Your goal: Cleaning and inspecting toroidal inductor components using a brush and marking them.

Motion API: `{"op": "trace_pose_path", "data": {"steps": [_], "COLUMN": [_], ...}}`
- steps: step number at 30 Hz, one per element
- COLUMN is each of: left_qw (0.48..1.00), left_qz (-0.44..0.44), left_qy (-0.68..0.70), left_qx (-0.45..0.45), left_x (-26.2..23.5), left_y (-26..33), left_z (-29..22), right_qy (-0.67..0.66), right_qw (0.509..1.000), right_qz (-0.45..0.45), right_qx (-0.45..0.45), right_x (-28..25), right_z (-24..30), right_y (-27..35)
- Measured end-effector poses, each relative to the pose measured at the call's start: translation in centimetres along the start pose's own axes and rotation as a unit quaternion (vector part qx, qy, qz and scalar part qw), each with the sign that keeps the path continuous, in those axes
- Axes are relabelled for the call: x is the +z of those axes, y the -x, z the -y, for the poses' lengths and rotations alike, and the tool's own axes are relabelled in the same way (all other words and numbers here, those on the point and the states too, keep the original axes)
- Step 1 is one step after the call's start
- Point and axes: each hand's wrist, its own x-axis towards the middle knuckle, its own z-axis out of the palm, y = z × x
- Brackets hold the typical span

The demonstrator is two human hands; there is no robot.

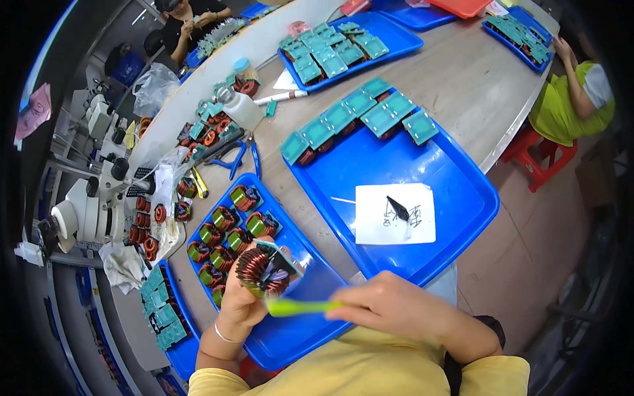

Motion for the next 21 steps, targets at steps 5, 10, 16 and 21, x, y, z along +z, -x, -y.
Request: {"op": "trace_pose_path", "data": {"steps": [5, 10, 16, 21], "left_qw": [0.993, 0.978, 0.992, 0.992], "left_qz": [0.017, 0.084, 0.066, 0.087], "left_qy": [0.092, 0.157, 0.014, 0.041], "left_qx": [-0.075, -0.104, -0.105, -0.080], "left_x": [-0.4, -1.0, 1.1, -0.7], "left_y": [-0.1, -0.1, -0.3, -1.4], "left_z": [0.2, 1.2, -0.1, 0.2], "right_qy": [-0.161, -0.196, -0.129, 0.144], "right_qw": [0.986, 0.980, 0.990, 0.963], "right_qz": [-0.044, -0.026, -0.027, -0.196], "right_qx": [-0.017, -0.027, -0.058, -0.112], "right_x": [-0.8, -2.0, -1.3, -8.4], "right_z": [-0.9, 1.6, 0.7, -1.7], "right_y": [-0.4, -3.7, -5.0, -8.4]}}
